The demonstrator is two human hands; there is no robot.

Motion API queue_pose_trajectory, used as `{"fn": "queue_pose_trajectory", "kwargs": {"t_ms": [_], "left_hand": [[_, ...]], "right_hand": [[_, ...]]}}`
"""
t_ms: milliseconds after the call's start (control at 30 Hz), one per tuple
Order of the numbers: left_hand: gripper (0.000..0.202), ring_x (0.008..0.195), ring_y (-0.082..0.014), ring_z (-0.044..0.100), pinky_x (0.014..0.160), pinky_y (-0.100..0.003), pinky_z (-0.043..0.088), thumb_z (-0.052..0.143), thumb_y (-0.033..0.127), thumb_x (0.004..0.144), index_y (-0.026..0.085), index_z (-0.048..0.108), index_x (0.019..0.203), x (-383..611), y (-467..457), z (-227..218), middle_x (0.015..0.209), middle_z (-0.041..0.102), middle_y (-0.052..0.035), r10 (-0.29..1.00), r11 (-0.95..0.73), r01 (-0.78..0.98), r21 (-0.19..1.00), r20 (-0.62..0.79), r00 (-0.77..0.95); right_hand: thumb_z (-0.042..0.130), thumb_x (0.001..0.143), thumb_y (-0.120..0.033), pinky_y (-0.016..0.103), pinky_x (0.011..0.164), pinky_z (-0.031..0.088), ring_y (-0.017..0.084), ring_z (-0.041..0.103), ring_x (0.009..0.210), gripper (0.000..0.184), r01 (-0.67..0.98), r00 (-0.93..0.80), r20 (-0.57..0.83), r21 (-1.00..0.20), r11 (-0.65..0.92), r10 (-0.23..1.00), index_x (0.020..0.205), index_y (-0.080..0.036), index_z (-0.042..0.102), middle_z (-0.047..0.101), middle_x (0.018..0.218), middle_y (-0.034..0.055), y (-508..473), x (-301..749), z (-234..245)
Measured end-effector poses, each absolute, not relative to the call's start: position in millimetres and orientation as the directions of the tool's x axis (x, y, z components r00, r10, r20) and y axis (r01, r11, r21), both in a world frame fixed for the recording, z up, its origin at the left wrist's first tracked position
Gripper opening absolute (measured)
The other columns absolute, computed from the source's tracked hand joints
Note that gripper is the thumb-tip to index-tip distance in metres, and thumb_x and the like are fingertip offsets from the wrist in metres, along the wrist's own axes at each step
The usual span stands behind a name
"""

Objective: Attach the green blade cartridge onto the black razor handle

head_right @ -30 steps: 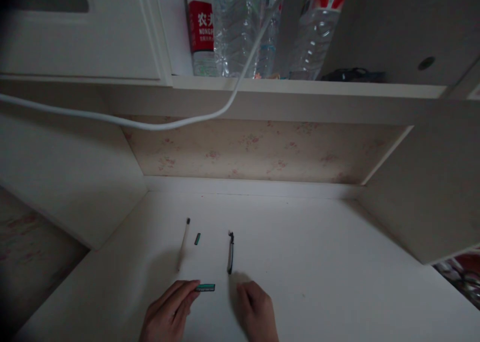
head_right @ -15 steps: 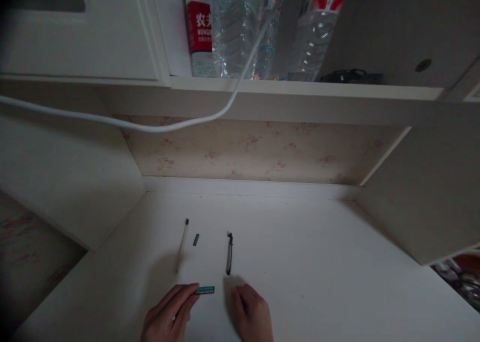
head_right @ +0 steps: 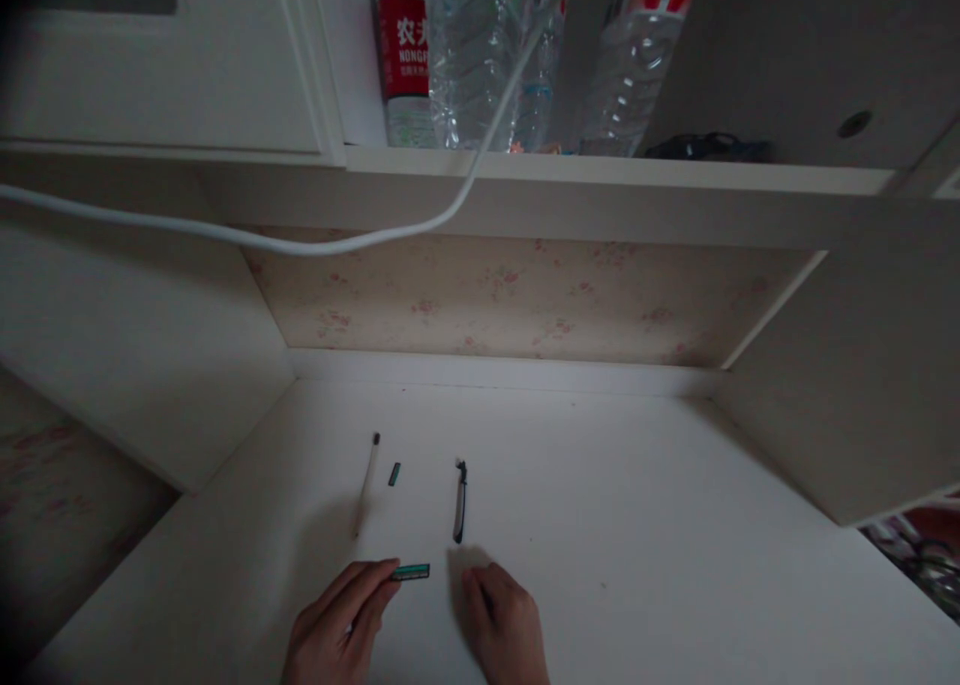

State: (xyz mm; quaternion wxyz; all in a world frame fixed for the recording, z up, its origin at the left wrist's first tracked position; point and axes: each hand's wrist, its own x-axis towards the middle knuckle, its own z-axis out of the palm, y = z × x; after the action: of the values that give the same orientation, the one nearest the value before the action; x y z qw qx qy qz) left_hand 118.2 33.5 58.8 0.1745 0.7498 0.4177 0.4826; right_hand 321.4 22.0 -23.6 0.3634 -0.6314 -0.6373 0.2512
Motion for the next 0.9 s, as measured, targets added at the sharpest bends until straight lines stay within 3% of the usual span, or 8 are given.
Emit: {"fn": "queue_pose_trajectory", "kwargs": {"t_ms": [400, 900], "left_hand": [[0.021, 0.077, -0.0122, 0.069, 0.071, -0.017, 0.057, 0.054, 0.016, 0.090, 0.021, 0.063, 0.108, 117.2, 32.5, 56.0, 0.086, 0.071, -0.0022, 0.757, -0.630, 0.465, 0.622, 0.624, 0.191], [0.021, 0.076, -0.0118, 0.068, 0.069, -0.017, 0.057, 0.053, 0.014, 0.090, 0.022, 0.062, 0.106, 118.6, 30.3, 60.6, 0.085, 0.070, -0.0016, 0.791, -0.589, 0.452, 0.669, 0.591, 0.157]], "right_hand": [[0.036, 0.097, -0.045, 0.023, 0.060, 0.037, 0.016, 0.059, 0.064, 0.045, 0.640, 0.024, 0.153, -0.761, 0.102, 0.988, 0.070, -0.018, 0.059, 0.061, 0.069, 0.0036, 22.1, 321.3, -27.1], [0.035, 0.098, -0.045, 0.023, 0.062, 0.038, 0.017, 0.060, 0.066, 0.046, 0.659, 0.009, 0.147, -0.745, 0.104, 0.989, 0.071, -0.018, 0.062, 0.062, 0.070, 0.0045, 21.5, 321.9, -27.7]]}}
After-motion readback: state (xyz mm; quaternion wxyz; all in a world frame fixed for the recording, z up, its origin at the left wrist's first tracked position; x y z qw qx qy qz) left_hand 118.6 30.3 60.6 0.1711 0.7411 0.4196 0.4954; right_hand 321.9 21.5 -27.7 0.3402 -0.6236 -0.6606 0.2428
